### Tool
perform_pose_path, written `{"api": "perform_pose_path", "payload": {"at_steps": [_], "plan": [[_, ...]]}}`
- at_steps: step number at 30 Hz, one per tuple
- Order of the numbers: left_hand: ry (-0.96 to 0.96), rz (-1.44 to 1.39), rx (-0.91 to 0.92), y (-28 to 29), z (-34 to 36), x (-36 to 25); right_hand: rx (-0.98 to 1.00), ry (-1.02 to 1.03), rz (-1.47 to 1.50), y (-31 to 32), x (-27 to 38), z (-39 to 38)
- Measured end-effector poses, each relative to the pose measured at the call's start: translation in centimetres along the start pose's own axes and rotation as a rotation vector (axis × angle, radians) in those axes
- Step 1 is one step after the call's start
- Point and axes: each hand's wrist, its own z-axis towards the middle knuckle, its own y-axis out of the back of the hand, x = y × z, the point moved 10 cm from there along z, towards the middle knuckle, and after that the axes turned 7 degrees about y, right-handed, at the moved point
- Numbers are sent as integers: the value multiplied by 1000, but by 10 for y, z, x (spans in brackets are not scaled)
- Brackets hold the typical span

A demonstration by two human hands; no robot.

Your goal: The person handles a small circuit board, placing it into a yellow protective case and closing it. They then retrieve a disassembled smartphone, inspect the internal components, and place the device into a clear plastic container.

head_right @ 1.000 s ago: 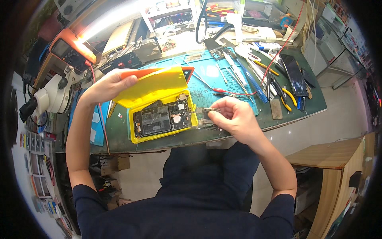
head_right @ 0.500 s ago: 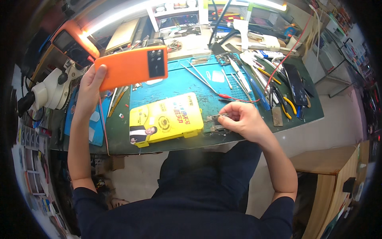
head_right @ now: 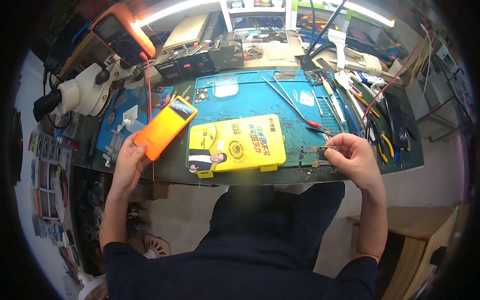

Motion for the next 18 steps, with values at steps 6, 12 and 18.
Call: {"api": "perform_pose_path", "payload": {"at_steps": [6,12,18], "plan": [[-245,1101,-346,-13,-42,-46,-7,-14,-2,-2,-4,-7],[-857,1337,282,-161,-73,-50,-5,15,38,-4,2,-6],[-1015,1232,319,-156,-56,-57,-37,7,0,3,6,-12]]}}
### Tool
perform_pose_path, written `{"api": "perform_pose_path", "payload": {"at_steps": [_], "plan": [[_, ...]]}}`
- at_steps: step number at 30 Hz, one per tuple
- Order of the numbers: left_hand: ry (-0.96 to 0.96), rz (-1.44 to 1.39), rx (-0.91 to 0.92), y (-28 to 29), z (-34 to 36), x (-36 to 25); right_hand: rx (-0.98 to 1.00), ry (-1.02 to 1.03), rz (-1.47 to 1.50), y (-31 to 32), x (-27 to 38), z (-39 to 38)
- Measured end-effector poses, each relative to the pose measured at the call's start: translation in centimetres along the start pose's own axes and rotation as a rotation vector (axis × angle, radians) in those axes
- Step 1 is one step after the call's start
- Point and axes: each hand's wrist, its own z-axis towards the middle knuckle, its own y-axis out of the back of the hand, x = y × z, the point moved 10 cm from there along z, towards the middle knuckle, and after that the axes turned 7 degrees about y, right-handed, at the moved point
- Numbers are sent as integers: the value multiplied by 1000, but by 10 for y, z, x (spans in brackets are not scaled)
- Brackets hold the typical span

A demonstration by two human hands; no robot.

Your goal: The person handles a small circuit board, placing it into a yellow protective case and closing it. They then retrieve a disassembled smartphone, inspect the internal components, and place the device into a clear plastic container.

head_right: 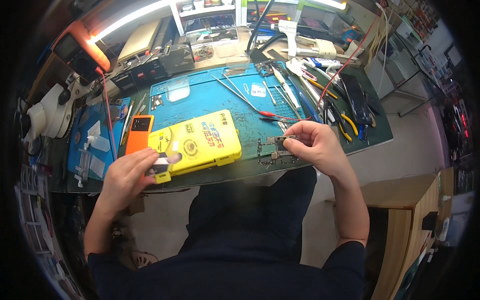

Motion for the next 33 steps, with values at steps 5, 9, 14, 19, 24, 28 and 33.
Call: {"api": "perform_pose_path", "payload": {"at_steps": [5,9,14,19,24,28,33], "plan": [[70,-78,-350,35,13,36,82,0,-63,-15,8,12],[286,-184,-506,41,40,70,267,48,-171,-58,27,41],[436,-379,-550,23,52,106,398,123,-250,-85,36,65],[467,-379,-571,11,57,127,650,23,-542,-109,33,83],[507,-395,-581,11,56,131,798,249,-850,-137,57,95],[491,-440,-616,6,54,133,726,234,-996,-143,58,103],[509,-510,-612,4,52,136,603,185,-915,-135,45,110]]}}
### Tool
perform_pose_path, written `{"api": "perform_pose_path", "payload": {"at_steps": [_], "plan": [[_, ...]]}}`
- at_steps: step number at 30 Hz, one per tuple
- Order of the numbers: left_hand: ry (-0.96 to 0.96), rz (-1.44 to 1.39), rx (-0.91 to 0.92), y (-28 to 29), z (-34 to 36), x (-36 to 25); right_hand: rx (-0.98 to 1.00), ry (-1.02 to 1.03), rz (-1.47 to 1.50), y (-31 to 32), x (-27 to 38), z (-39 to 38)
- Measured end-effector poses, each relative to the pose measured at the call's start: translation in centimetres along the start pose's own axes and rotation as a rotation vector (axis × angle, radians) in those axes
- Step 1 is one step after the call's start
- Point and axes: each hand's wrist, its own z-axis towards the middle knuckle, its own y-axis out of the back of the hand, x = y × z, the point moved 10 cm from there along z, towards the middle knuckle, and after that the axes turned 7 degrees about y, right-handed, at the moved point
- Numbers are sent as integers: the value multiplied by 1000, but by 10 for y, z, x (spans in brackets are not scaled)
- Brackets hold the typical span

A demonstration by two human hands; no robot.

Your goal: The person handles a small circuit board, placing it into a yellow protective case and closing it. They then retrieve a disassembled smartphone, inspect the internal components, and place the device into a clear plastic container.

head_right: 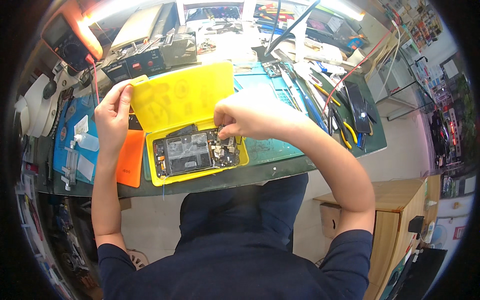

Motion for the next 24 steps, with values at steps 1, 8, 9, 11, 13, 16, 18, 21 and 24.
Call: {"api": "perform_pose_path", "payload": {"at_steps": [1,8,9,11,13,16,18,21,24], "plan": [[-1,6,5,1,0,-1,-40,32,-19,1,1,0],[-47,-2,6,2,-2,-8,-291,212,-14,0,5,-12],[-46,-5,5,2,-2,-8,-328,264,-78,1,10,-15],[-44,-4,0,3,-2,-7,-356,300,-123,-3,19,-18],[-44,0,6,3,-2,-8,-374,314,-136,-8,23,-22],[-31,5,14,3,-3,-8,-471,348,-121,-3,31,-33],[-28,10,11,3,-3,-8,-475,298,-48,-4,24,-35],[-43,12,3,3,-3,-10,-546,303,-75,0,22,-44],[-52,15,0,3,-3,-9,-573,330,-142,5,25,-50]]}}
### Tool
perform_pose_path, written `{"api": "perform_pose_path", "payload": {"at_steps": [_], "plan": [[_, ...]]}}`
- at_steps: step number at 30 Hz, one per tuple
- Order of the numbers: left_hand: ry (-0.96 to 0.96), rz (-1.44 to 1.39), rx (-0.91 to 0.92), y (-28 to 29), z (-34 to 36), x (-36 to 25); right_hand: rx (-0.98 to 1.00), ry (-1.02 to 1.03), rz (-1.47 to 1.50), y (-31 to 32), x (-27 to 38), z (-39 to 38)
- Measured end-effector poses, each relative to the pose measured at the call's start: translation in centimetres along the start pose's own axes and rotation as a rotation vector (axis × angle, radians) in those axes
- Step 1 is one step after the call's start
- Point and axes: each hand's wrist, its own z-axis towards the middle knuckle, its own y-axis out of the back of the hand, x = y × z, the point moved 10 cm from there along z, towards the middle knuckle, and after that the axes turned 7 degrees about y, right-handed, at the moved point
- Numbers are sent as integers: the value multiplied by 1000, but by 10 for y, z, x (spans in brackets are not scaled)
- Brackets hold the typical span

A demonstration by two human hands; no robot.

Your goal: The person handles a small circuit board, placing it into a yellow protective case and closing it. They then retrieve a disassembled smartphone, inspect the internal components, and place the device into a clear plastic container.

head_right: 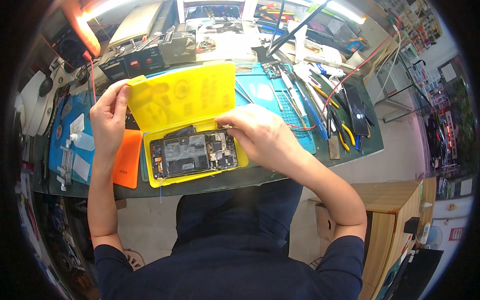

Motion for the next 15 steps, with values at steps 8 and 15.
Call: {"api": "perform_pose_path", "payload": {"at_steps": [8,15], "plan": [[8,-20,11,-1,1,3,7,116,8,-2,17,-2],[39,-35,32,-3,0,4,112,145,-50,-11,25,-3]]}}
